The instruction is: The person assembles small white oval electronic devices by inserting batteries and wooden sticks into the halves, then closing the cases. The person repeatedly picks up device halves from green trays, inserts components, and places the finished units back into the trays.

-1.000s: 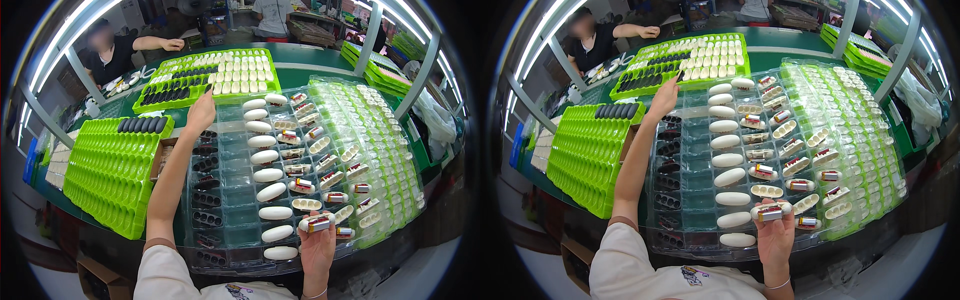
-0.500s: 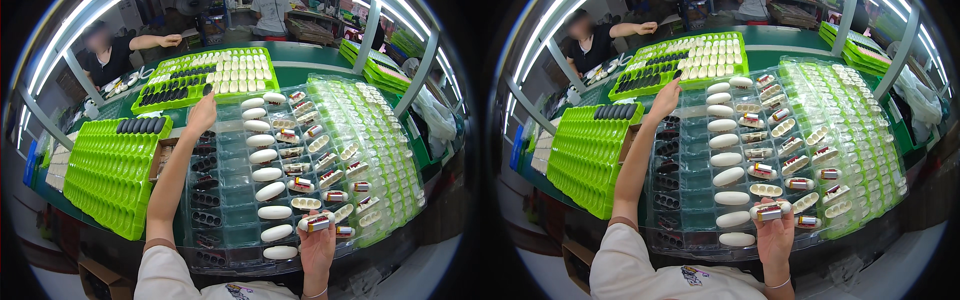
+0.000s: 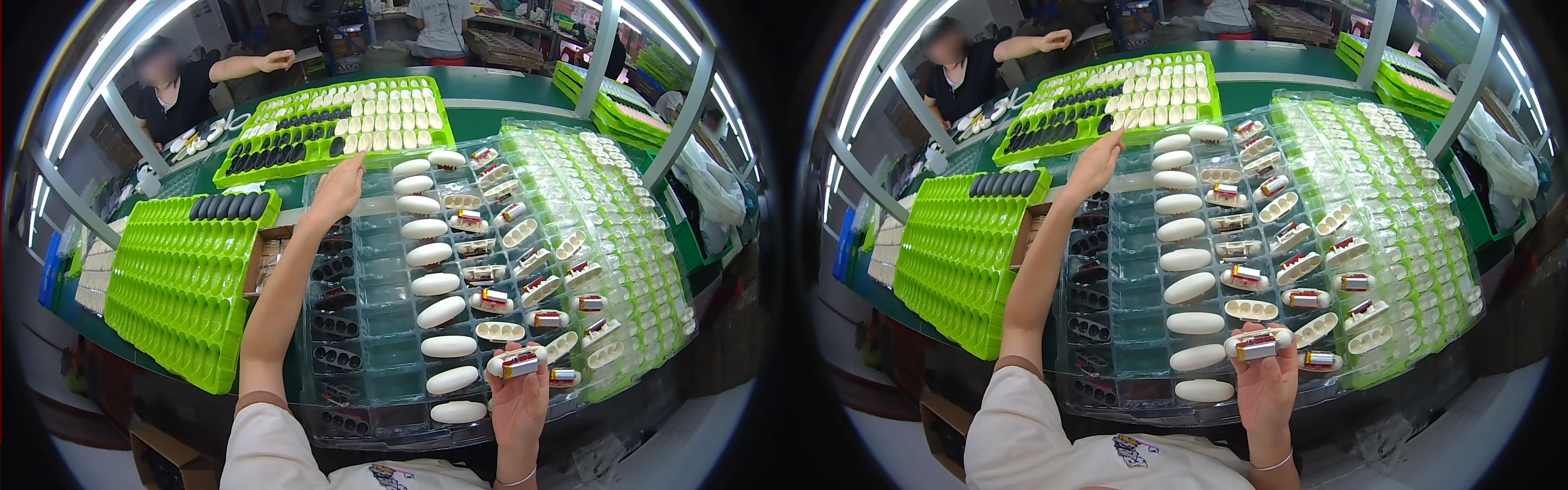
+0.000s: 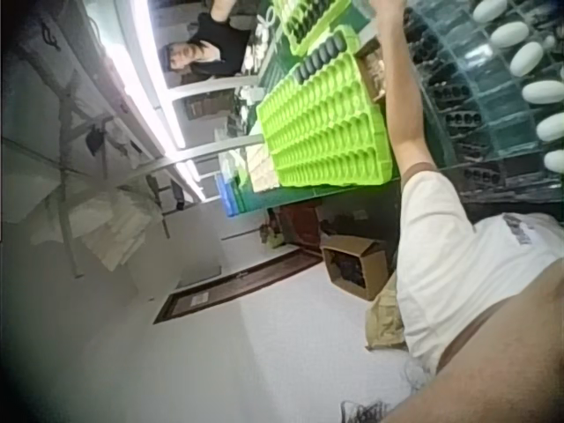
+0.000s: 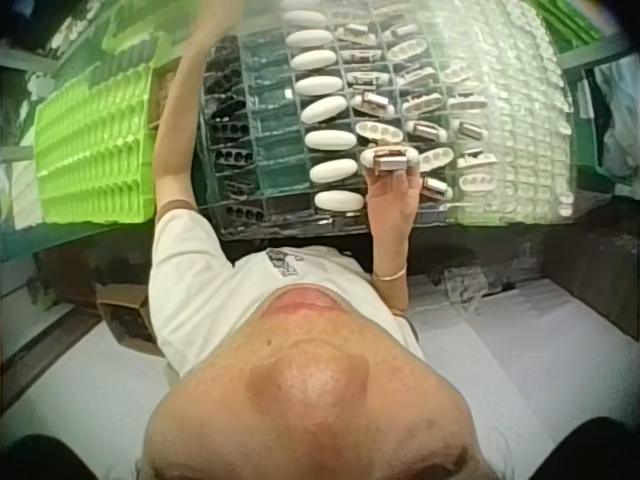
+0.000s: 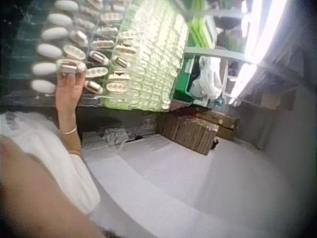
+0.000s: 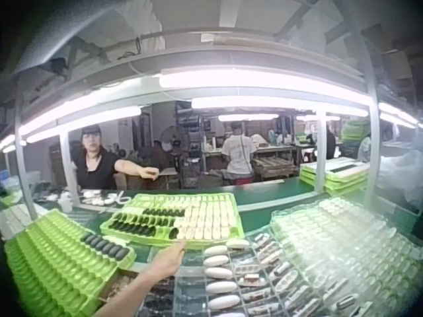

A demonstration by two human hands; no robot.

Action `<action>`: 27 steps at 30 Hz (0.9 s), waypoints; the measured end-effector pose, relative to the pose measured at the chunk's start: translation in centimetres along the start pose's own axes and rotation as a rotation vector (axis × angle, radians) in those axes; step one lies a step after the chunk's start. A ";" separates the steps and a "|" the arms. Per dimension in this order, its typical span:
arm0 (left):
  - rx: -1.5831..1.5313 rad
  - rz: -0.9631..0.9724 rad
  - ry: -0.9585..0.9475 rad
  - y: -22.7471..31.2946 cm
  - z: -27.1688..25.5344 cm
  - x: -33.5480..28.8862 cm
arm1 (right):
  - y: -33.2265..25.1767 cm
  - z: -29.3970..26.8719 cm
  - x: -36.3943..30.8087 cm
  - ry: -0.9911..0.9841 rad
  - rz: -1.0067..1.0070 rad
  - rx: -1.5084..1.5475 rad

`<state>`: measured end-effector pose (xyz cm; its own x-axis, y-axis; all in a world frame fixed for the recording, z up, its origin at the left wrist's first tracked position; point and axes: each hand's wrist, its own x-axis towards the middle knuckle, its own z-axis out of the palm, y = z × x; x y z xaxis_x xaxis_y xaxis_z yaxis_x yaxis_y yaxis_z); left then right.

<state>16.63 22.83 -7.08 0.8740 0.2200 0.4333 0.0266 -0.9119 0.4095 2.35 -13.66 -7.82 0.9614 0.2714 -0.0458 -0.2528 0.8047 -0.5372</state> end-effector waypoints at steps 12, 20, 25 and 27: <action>-0.321 0.062 -0.125 7.5 -4.2 -0.3 | -0.4 -0.1 0.0 -0.032 -0.011 -0.009; -0.623 0.163 -0.153 18.7 -7.9 -8.5 | -0.7 0.0 0.3 -0.115 0.029 -0.066; -0.490 0.291 -0.213 20.3 -8.8 -9.8 | -1.1 0.1 0.1 -0.080 0.003 -0.084; -0.644 0.438 -0.256 19.7 -9.2 -9.2 | -1.0 0.5 0.1 -0.101 -0.005 -0.039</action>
<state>4.64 6.06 4.37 0.8261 -0.2671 0.4962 -0.5588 -0.5017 0.6603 2.65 -14.20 -6.87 0.9462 0.3209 0.0404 -0.2419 0.7851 -0.5701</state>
